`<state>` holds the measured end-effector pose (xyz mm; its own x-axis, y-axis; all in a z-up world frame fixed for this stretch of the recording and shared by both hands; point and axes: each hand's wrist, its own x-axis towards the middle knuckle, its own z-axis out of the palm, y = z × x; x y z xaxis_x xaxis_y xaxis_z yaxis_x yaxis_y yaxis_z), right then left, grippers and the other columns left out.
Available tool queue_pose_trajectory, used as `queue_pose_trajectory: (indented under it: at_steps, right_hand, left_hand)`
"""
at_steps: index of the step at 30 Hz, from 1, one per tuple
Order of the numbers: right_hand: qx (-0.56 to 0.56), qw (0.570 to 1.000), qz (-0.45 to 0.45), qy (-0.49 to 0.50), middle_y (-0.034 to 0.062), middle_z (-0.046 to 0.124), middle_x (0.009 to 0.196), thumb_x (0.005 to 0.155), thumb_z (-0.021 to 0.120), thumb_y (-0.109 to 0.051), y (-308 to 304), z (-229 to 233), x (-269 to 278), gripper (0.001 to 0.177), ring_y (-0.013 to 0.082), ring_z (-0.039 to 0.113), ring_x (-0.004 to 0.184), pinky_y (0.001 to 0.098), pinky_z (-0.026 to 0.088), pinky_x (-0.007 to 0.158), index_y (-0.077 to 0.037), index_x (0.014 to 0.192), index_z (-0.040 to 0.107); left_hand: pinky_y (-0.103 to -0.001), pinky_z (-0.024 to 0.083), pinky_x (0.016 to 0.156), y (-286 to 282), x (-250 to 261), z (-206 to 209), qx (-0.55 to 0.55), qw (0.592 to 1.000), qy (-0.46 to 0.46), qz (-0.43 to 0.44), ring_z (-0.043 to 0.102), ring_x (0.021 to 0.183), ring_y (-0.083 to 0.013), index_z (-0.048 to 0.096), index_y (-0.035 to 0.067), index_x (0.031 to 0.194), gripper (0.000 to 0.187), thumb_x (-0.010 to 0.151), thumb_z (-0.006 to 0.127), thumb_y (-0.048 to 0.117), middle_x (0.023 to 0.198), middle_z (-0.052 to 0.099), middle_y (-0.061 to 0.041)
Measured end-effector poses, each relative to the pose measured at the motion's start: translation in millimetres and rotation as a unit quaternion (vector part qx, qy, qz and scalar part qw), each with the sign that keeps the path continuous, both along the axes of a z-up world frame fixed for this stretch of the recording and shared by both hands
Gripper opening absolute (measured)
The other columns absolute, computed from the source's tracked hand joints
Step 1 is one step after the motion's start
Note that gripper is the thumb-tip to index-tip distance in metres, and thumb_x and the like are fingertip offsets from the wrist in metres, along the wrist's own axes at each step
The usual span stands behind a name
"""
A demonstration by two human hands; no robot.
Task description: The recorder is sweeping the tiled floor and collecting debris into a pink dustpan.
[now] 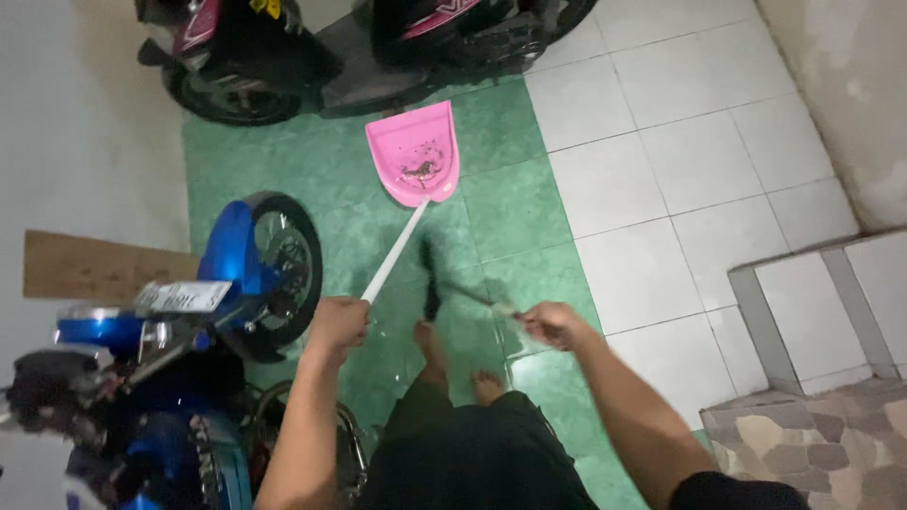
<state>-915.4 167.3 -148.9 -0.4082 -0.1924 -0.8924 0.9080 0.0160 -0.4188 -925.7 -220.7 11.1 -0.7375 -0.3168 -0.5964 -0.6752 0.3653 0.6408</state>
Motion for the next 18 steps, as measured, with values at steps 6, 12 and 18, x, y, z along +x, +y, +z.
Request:
queue_pose_trajectory:
  at_steps: [6,12,18]
  right_hand:
    - [0.062,0.993,-0.095,-0.025,0.0003,0.048,0.054,0.096,0.06,-0.017,133.3,-38.8,-12.8,0.028,0.0097,0.042,0.041,0.027,0.033,0.036,-0.007,0.07,0.055]
    - [0.244,0.966,-0.005,0.088,0.0084,0.061,0.057,0.097,0.058,-0.028,50.8,40.9,12.7,0.036,0.0166,0.047,0.042,0.0342,0.041,0.039,0.004,0.088,0.073]
    - [0.152,0.983,0.097,0.046,0.0073,0.063,0.064,0.084,0.065,-0.008,-53.7,80.6,-22.7,0.036,0.0161,0.052,0.049,0.0359,0.04,0.043,-0.005,0.118,0.077]
  left_hand:
    - [-0.036,0.045,0.052,-3.7,-59.1,-14.1,-0.127,0.986,-0.02,-0.106,0.061,0.055,-0.0223,0.074,-0.004,0.082,0.029,0.084,0.067,0.024,0.062,0.065,-0.011]
    - [-0.036,0.044,0.052,-28.3,-114.3,-40.2,-0.07,0.993,-0.049,-0.082,0.054,0.057,-0.0195,0.075,-0.002,0.09,0.022,0.081,0.066,0.016,0.067,0.063,-0.009]
    - [-0.04,0.047,0.054,-42.8,-163.2,-30.2,-0.059,0.984,-0.025,-0.165,0.063,0.058,-0.0225,0.076,-0.006,0.097,0.031,0.082,0.064,0.019,0.07,0.069,-0.014]
